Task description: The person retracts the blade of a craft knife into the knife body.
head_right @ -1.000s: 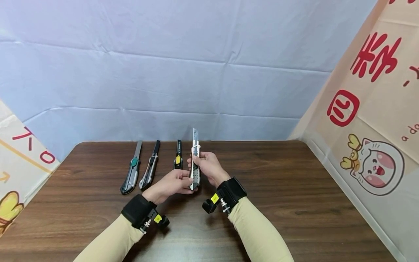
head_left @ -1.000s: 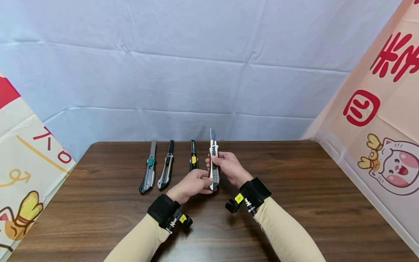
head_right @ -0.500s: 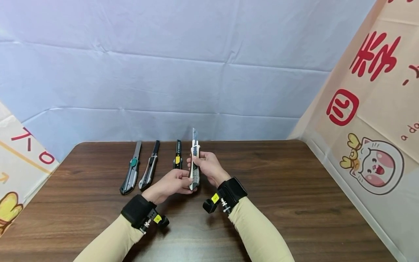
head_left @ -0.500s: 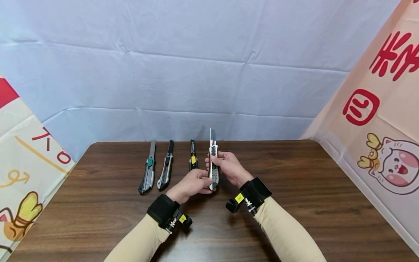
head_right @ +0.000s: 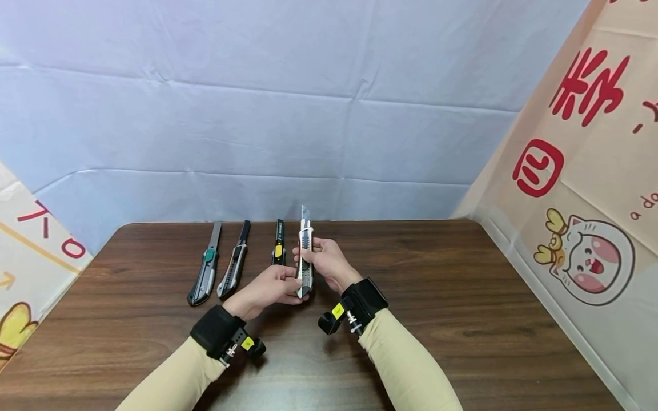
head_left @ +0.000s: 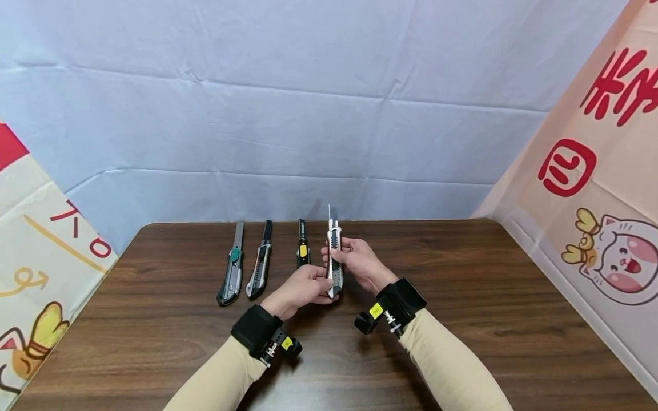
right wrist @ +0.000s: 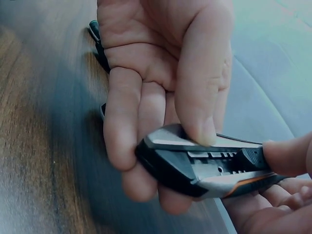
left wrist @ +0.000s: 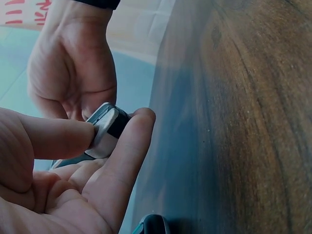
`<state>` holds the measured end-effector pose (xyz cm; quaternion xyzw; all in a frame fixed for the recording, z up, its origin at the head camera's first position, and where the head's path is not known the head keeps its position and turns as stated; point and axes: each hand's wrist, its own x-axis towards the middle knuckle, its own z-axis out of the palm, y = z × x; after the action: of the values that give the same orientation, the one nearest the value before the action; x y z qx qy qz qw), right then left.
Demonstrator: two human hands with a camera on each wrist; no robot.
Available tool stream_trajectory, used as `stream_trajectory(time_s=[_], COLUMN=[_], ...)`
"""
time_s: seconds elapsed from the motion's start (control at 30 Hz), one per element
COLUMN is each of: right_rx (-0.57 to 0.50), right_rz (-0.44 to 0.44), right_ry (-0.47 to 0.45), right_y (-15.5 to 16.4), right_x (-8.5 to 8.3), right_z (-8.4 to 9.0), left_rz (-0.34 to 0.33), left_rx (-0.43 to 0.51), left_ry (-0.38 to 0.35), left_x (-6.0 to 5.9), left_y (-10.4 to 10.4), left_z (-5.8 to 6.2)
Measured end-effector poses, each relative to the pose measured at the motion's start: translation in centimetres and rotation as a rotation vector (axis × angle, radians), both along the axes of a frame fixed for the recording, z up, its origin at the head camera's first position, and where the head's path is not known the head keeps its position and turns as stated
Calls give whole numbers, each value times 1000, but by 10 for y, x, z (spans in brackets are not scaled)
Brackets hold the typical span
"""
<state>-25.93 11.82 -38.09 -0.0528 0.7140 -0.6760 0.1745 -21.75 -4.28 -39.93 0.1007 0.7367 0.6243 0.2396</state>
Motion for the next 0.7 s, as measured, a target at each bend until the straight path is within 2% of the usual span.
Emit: stream_trajectory(time_s=[0.4, 0.57, 0.7], right_rx=[-8, -17, -31], right_rz=[33, 35, 32], right_ry=[13, 6, 10], right_y=[2, 4, 6], right_x=[1, 0, -3], right_z=[1, 4, 6], left_rz=[4, -19, -40], left_rx=[0, 18, 22], left_ry=[-3, -1, -27], left_x=[1, 1, 2], left_y=[-1, -2, -5], left_z=[4, 5, 5])
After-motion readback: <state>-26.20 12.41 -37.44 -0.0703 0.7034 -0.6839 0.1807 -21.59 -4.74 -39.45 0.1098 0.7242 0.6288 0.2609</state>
